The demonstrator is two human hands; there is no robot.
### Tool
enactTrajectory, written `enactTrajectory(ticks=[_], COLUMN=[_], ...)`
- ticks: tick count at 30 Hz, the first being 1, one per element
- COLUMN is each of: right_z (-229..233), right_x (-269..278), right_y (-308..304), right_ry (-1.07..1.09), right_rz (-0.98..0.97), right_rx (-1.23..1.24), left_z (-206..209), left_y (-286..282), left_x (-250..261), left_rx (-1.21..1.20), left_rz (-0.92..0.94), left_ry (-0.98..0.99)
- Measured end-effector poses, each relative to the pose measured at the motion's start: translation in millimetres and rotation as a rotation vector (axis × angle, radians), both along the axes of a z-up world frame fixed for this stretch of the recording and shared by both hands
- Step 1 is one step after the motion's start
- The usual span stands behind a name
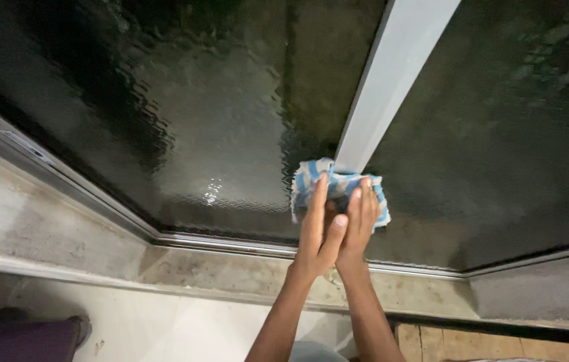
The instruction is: The person sprays a cleaning solution onto a sliding glass door and wipes the surface with a blue and white striped cloth. They repeatedly spray and wipe different sections of the glass, including the frame and the upper track, to remove dirt and streaks.
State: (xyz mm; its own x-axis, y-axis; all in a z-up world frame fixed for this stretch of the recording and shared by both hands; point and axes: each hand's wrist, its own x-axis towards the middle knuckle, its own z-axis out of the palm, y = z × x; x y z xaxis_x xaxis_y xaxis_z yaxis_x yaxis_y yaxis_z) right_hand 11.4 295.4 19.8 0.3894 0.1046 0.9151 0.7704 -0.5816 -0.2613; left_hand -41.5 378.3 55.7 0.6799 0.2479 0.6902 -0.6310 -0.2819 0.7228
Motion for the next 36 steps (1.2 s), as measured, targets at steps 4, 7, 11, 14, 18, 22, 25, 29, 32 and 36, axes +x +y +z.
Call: enactTrajectory(ticks=[4,7,11,14,18,22,25,29,32,36], right_z=[-35.3,-56.3,-90.3,-123.4,-169.7,-206.6,-217.9,-209.7,-195.2,-166.5], right_x=[27.4,41.9,34.8,28.1,36.2,34.5,32.3,19.5,11.5,11.9], right_y=[18.6,28.7,30.7,30.2,29.3,25.9,28.6,30.5,35.3,40.0], right_ry=[-0.078,-0.179,-0.137,-0.106,-0.178,-0.154,-0.107,-0.067,-0.059,-0.077], right_rz=[-0.305,-0.491,-0.501,-0.593,-0.657,-0.634,-0.596,-0.55,-0.514,-0.485], right_rx=[-0.151,-0.198,-0.231,-0.299,-0.349,-0.377,-0.378,-0.368,-0.341,-0.294], left_z=[-11.6,-22.6,-51.8,-84.5,-134.1,-188.1,-226.1,-261.7,-271.3,-248.9], left_y=[9.5,14.6,16.1,9.4,4.5,3.2,3.5,0.0,1.5,-0.8], left_x=[14.0,23.7,35.4,40.1,49.3,48.1,48.5,46.6,43.8,38.6], left_rx=[0.074,0.302,0.34,0.372,0.392,0.396,0.43,0.509,0.514,0.508], left_rz=[0.017,0.139,0.228,0.347,0.417,0.445,0.467,0.534,0.462,0.417], left_ry=[0.011,0.074,-0.101,-0.175,-0.188,-0.165,-0.168,-0.104,0.017,0.062])
